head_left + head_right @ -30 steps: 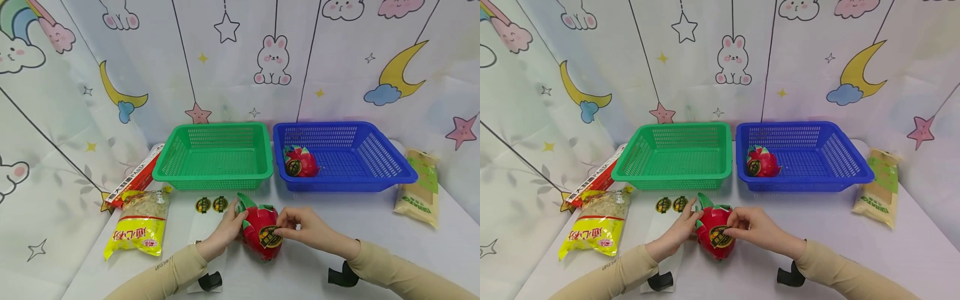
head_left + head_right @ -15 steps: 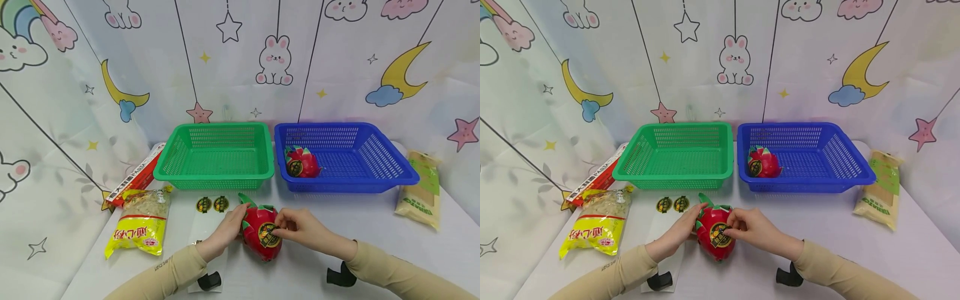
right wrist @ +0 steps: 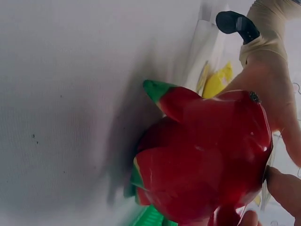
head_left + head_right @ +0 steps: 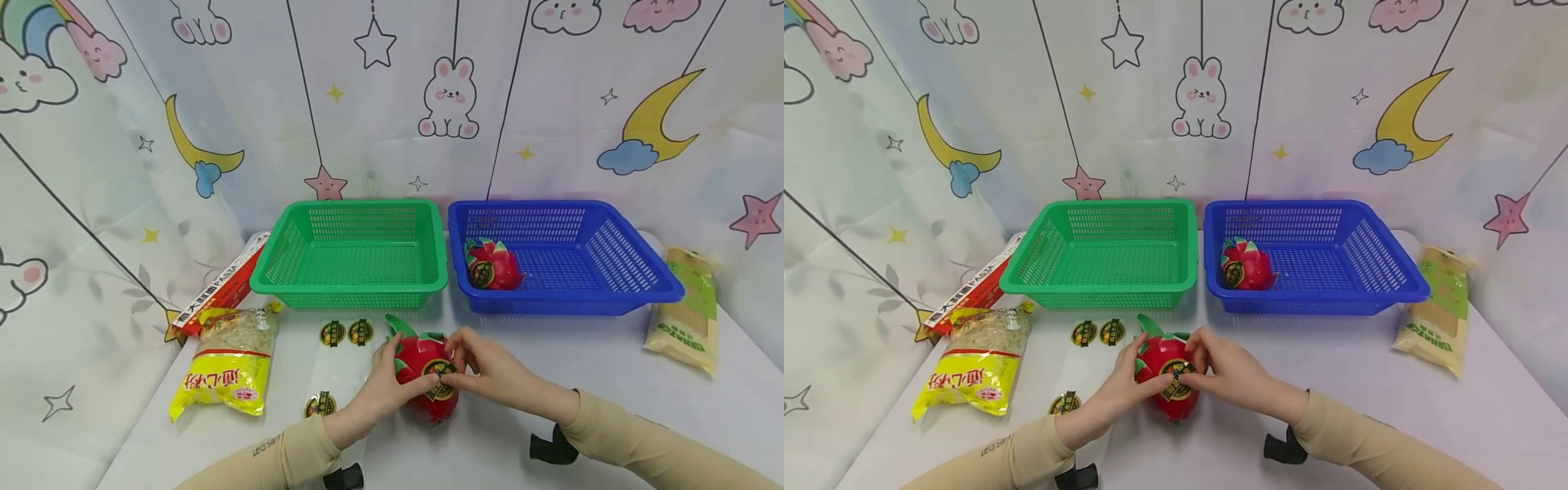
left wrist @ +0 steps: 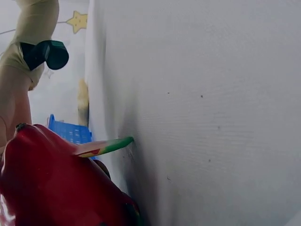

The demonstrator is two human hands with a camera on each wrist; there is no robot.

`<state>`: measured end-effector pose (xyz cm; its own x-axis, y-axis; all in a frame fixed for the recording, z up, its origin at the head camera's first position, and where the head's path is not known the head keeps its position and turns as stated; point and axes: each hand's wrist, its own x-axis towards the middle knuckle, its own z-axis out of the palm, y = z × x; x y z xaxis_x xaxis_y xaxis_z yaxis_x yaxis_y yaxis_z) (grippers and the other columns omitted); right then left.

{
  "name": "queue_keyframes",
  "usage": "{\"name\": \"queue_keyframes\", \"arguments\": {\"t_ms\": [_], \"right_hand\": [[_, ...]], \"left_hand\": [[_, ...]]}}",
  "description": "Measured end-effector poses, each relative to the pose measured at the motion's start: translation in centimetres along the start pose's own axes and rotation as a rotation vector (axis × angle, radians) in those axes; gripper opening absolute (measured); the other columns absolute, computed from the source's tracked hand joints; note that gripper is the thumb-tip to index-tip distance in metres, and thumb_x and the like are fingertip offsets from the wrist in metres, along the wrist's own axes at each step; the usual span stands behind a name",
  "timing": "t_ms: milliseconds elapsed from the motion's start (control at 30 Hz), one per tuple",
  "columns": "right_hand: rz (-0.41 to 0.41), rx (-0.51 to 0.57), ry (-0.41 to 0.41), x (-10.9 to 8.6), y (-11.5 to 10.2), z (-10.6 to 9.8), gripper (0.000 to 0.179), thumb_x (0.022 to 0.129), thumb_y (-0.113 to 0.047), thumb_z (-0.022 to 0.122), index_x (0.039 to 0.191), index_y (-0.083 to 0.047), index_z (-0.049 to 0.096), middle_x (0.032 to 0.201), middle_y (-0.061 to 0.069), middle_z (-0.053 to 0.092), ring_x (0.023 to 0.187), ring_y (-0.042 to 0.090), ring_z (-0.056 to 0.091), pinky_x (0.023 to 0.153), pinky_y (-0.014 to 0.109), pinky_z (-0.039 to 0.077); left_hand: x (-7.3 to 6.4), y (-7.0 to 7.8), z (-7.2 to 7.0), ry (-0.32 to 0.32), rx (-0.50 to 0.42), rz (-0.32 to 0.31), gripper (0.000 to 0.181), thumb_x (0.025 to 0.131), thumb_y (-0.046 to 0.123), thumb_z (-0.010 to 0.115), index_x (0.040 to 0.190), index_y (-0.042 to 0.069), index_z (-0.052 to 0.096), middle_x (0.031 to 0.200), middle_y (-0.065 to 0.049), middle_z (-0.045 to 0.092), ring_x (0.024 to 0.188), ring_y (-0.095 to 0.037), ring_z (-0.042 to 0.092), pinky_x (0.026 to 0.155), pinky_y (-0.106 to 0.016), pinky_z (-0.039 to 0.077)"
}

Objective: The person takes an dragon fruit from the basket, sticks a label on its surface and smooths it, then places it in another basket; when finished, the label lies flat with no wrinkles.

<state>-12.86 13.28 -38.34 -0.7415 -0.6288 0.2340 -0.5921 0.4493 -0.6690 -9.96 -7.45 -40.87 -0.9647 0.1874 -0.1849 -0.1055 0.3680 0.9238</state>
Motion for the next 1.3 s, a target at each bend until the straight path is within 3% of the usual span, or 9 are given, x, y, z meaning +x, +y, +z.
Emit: {"name": "queue_keyframes", "arguments": {"t_ms": [100,200,333,467,600,900,1100,1300], "right_hand": [[0.032,-0.057,0.046,0.1,0.0,0.0,0.042,0.076,-0.023,0.076,0.106,-0.009,0.05,0.086,-0.004,0.053,0.076,0.009,0.046,0.063,0.021,0.043],[0.066,-0.091,0.058,0.2,0.1,0.1,0.056,0.074,-0.029,0.078,0.116,-0.007,0.049,0.109,0.004,0.053,0.102,0.018,0.049,0.082,0.037,0.049],[0.185,-0.016,-0.032,0.4,0.2,0.3,0.076,0.075,-0.036,0.075,0.133,-0.002,0.039,0.132,0.016,0.045,0.121,0.038,0.043,0.092,0.056,0.043],[0.335,0.125,-0.141,0.6,0.5,0.5,0.083,0.077,-0.039,0.072,0.138,0.001,0.032,0.13,0.021,0.049,0.112,0.037,0.051,0.086,0.05,0.049],[0.396,0.224,-0.162,0.8,0.8,0.5,0.083,0.077,-0.038,0.072,0.138,0.002,0.032,0.13,0.019,0.049,0.109,0.031,0.055,0.081,0.039,0.053],[0.337,0.308,-0.167,0.9,0.8,-0.4,0.068,0.086,-0.031,0.064,0.137,0.004,0.035,0.139,0.025,0.039,0.117,0.044,0.048,0.086,0.046,0.05],[0.326,0.306,-0.168,1.0,0.8,-0.4,0.062,0.089,-0.028,0.062,0.136,0.003,0.037,0.138,0.026,0.041,0.112,0.044,0.053,0.085,0.047,0.05],[0.349,0.33,-0.171,1.1,0.7,-0.4,0.061,0.088,-0.028,0.062,0.135,0.002,0.038,0.137,0.027,0.04,0.105,0.04,0.058,0.084,0.046,0.051]], "left_hand": [[0.0,-0.1,0.1,-0.007,-0.02,-0.006,0.102,0.073,0.049,0.071,0.147,0.007,0.015,0.147,-0.02,0.018,0.125,-0.036,0.038,0.095,-0.054,0.041],[0.0,-0.1,0.1,-0.012,-0.032,-0.006,0.103,0.071,0.046,0.074,0.146,0.007,0.015,0.146,-0.018,0.02,0.123,-0.034,0.04,0.093,-0.052,0.043],[0.0,-0.2,0.1,-0.012,-0.028,0.007,0.106,0.069,0.044,0.076,0.147,0.007,0.014,0.146,-0.018,0.023,0.123,-0.034,0.04,0.093,-0.051,0.044],[0.1,-0.3,0.1,-0.019,-0.018,0.021,0.107,0.068,0.041,0.078,0.147,0.007,0.014,0.145,-0.018,0.025,0.123,-0.033,0.04,0.095,-0.05,0.043],[0.1,-0.2,0.0,-0.037,-0.026,0.017,0.105,0.069,0.04,0.077,0.146,0.007,0.014,0.142,-0.018,0.028,0.121,-0.032,0.042,0.093,-0.05,0.044],[-0.3,0.0,-0.4,-0.093,-0.161,-0.02,0.099,0.075,0.031,0.074,0.147,0.009,0.01,0.141,-0.018,0.031,0.124,-0.034,0.04,0.097,-0.051,0.04],[-0.4,-0.1,-0.4,-0.098,-0.221,-0.03,0.094,0.078,0.027,0.071,0.147,0.01,0.01,0.14,-0.018,0.033,0.126,-0.035,0.037,0.1,-0.053,0.036],[-0.5,-0.1,-0.3,-0.091,-0.264,-0.066,0.084,0.083,0.035,0.064,0.146,0.014,0.012,0.141,-0.018,0.031,0.128,-0.037,0.032,0.101,-0.056,0.033]]}}
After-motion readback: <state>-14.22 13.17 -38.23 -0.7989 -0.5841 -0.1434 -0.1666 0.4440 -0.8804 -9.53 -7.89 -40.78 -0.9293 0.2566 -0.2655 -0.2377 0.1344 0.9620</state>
